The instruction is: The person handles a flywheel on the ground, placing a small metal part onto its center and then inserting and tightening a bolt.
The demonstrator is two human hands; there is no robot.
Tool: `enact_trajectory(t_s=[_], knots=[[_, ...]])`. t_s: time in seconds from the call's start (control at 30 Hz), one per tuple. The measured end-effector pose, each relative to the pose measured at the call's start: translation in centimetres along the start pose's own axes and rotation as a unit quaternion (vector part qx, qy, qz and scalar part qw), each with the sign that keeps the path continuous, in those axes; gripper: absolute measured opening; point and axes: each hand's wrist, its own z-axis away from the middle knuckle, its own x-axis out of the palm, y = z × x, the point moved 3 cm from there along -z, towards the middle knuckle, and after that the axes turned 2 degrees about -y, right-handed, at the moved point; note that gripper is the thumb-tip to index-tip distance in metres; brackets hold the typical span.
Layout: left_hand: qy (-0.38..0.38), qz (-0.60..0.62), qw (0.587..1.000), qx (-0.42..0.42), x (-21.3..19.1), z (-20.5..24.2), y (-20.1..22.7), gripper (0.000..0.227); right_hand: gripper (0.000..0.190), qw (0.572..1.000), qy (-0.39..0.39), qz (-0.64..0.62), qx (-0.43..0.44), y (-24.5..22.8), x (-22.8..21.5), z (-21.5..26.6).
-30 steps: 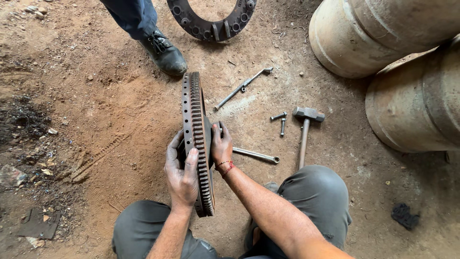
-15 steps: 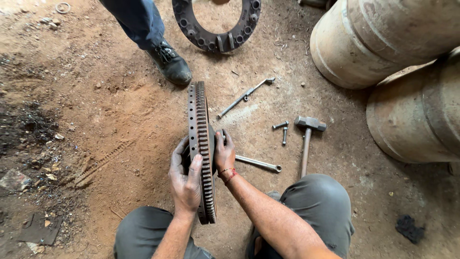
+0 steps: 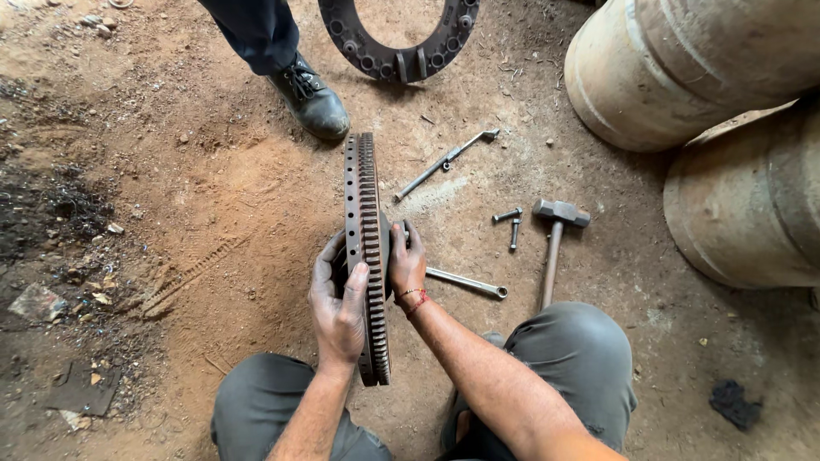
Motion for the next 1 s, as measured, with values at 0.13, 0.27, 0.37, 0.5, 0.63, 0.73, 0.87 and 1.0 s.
enact_trajectory(t_s=[0.13,0.27,0.37,0.5,0.63,0.73,0.87,1.0], knots=[[-0.002,0.011,1.000,-0.002,0.1,0.0,-0.1,0.058,0.072,1.000,-0.003,0.001,0.011,-0.2,0.0,0.0],[-0.001,0.011,1.000,-0.004,0.1,0.0,-0.1,0.058,0.070,1.000,0.000,0.002,0.002,0.1,0.1,-0.2],[0.000,-0.005,1.000,0.010,0.1,0.0,-0.1,0.057,0.068,1.000,0.013,-0.001,-0.021,0.6,0.1,-0.2],[0.001,0.014,1.000,0.000,0.0,0.0,-0.3,0.058,0.064,0.999,0.023,-0.019,-0.034,1.0,0.4,-0.3],[0.005,0.013,1.000,-0.007,0.0,0.1,-0.1,0.057,0.061,0.999,0.028,-0.012,-0.037,1.2,0.4,-0.4],[0.007,-0.003,1.000,-0.015,0.1,-0.1,0.0,0.058,0.062,0.999,0.028,-0.011,-0.033,1.2,0.4,-0.6],[0.012,-0.030,0.999,-0.026,-0.1,-0.1,0.0,0.057,0.064,0.999,0.015,-0.027,-0.030,0.7,0.3,-0.5],[0.008,-0.001,1.000,0.006,-0.2,-0.2,-0.7,0.053,0.066,0.997,-0.003,-0.072,0.033,1.3,0.4,-0.2]])
